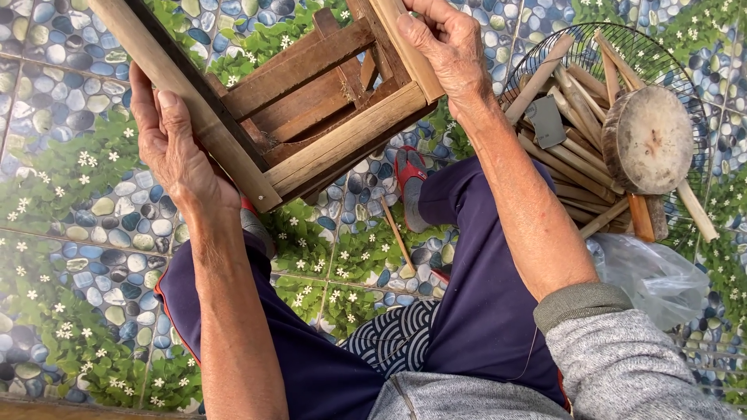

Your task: Using a hand saw to cut a wooden piece on a small stool while sitting on a low stool.

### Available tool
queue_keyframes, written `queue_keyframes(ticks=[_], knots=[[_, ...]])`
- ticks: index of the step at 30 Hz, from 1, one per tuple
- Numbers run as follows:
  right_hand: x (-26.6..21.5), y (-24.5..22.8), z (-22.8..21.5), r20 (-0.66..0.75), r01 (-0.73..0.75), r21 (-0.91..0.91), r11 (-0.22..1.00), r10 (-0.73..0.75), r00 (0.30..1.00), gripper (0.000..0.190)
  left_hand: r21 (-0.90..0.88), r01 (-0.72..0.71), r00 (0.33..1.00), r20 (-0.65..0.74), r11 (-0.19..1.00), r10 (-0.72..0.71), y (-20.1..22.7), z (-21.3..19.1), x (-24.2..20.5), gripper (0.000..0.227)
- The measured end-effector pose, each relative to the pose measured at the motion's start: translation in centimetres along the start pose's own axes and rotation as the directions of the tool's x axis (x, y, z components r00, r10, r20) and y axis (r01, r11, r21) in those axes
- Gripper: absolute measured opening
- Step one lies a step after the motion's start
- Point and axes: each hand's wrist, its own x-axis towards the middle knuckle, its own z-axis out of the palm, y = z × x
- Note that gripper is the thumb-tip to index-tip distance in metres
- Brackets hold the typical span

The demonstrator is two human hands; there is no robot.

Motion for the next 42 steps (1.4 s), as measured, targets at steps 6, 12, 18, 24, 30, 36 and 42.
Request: queue_keyframes(ticks=[6, 12, 18, 24, 30, 36, 42], knots=[[0.8, 0.9, 1.0, -0.217, -0.147, -0.033, 0.989, 0.136, 0.967, 0.046, -0.057, 0.275, 0.944, -0.176, 0.960, -0.281, 3.0, 1.8, 0.0, 0.081], [0.5, 2.5, 1.0, -0.174, -0.076, -0.071, 0.995, 0.063, 0.983, 0.057, -0.029, 0.220, 0.963, -0.155, 0.975, -0.222, 0.0, -1.0, 0.5, 0.056], [0.4, 3.3, 2.0, -0.165, 0.004, -0.218, 0.976, -0.041, 0.985, 0.069, 0.144, 0.122, 0.976, -0.200, 0.982, -0.091, -1.0, -3.1, 0.9, 0.039], [0.6, 2.2, 2.0, -0.136, 0.050, -0.211, 0.976, -0.081, 0.987, 0.051, 0.081, 0.090, 0.995, -0.046, 0.993, -0.086, -0.4, -1.6, 0.7, 0.037], [0.9, 2.3, 1.3, -0.068, 0.103, -0.213, 0.972, -0.119, 0.991, 0.052, 0.149, 0.181, 0.979, -0.127, 0.972, -0.162, 1.9, 0.6, -0.3, 0.062], [0.7, 2.2, 1.1, -0.061, 0.068, -0.328, 0.942, -0.093, 0.994, 0.059, 0.022, 0.209, 0.968, -0.147, 0.978, -0.203, 2.7, 1.3, -0.4, 0.066], [0.3, 2.4, 1.2, -0.035, 0.165, -0.324, 0.932, -0.186, 0.982, 0.060, -0.161, 0.244, 0.948, -0.168, 0.956, -0.270, 2.9, 1.8, -0.4, 0.065]])
